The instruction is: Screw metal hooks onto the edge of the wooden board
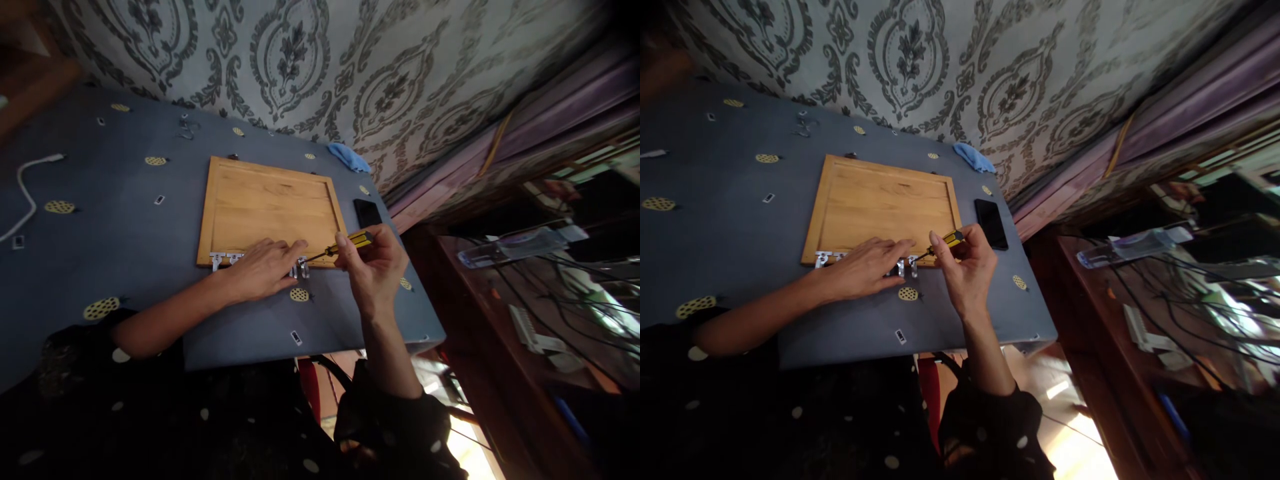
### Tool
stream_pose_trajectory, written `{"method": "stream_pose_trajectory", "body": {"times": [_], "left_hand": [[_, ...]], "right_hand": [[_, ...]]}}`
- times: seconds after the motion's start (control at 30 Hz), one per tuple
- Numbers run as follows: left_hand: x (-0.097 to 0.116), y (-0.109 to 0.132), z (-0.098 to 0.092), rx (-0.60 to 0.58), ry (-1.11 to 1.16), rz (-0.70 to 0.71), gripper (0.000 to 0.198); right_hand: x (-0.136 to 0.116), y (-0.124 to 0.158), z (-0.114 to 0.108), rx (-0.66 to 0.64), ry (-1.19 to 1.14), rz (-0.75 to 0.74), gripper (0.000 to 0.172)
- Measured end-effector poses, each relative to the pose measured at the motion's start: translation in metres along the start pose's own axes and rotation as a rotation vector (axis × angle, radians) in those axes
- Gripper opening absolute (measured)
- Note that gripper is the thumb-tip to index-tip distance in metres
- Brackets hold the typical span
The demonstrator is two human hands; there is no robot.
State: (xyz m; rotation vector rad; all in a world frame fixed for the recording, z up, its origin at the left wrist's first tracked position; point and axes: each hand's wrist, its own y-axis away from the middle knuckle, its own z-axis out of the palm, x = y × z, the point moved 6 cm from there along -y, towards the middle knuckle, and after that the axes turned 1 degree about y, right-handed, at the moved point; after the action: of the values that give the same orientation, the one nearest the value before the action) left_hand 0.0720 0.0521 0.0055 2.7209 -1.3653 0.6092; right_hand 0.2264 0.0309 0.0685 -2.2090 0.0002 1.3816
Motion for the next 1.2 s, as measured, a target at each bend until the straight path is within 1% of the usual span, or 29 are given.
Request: {"method": "stream_pose_trajectory", "body": {"times": [0.07,0.17,0.27,0.37,0.43,0.5,0.57,0.8,0.9,1.0,1.1,1.2], "left_hand": [[0.000,0.000,0.000,-0.007,-0.004,-0.004,0.049],[0.000,0.000,0.000,-0.018,0.005,-0.010,0.047],[0.001,0.000,-0.001,-0.016,0.012,-0.013,0.046],[0.000,0.000,0.000,-0.014,0.017,-0.013,0.049],[-0.001,0.000,0.000,-0.014,0.020,-0.007,0.050],[-0.001,0.000,0.000,0.000,0.024,0.002,0.049],[-0.001,0.000,0.000,0.014,0.031,0.012,0.049],[0.001,0.000,-0.001,-0.008,0.011,-0.009,0.049],[0.001,0.000,-0.002,0.003,0.017,-0.001,0.050],[0.001,0.000,-0.002,0.009,0.022,0.004,0.050],[0.002,0.000,-0.003,-0.003,0.008,-0.002,0.050],[0.002,0.000,-0.002,-0.015,0.005,-0.006,0.049]], "right_hand": [[0.000,0.001,-0.001,0.004,-0.012,0.003,0.042],[0.000,0.002,-0.002,-0.026,-0.024,0.016,0.038],[0.000,0.002,-0.005,-0.094,-0.020,0.011,0.031],[-0.001,0.002,-0.007,-0.184,-0.032,0.009,0.031],[0.000,0.001,-0.007,-0.217,-0.040,0.026,0.030],[0.002,-0.001,-0.007,-0.211,-0.050,0.049,0.029],[0.004,-0.004,-0.004,-0.186,-0.069,0.062,0.031],[0.003,-0.013,0.010,-0.125,-0.035,0.036,0.042],[0.002,-0.015,0.014,-0.130,-0.041,0.031,0.044],[0.000,-0.016,0.014,-0.177,-0.050,0.039,0.042],[-0.001,-0.014,0.009,-0.274,-0.036,0.056,0.031],[-0.001,-0.012,0.004,-0.368,-0.036,0.063,0.032]]}}
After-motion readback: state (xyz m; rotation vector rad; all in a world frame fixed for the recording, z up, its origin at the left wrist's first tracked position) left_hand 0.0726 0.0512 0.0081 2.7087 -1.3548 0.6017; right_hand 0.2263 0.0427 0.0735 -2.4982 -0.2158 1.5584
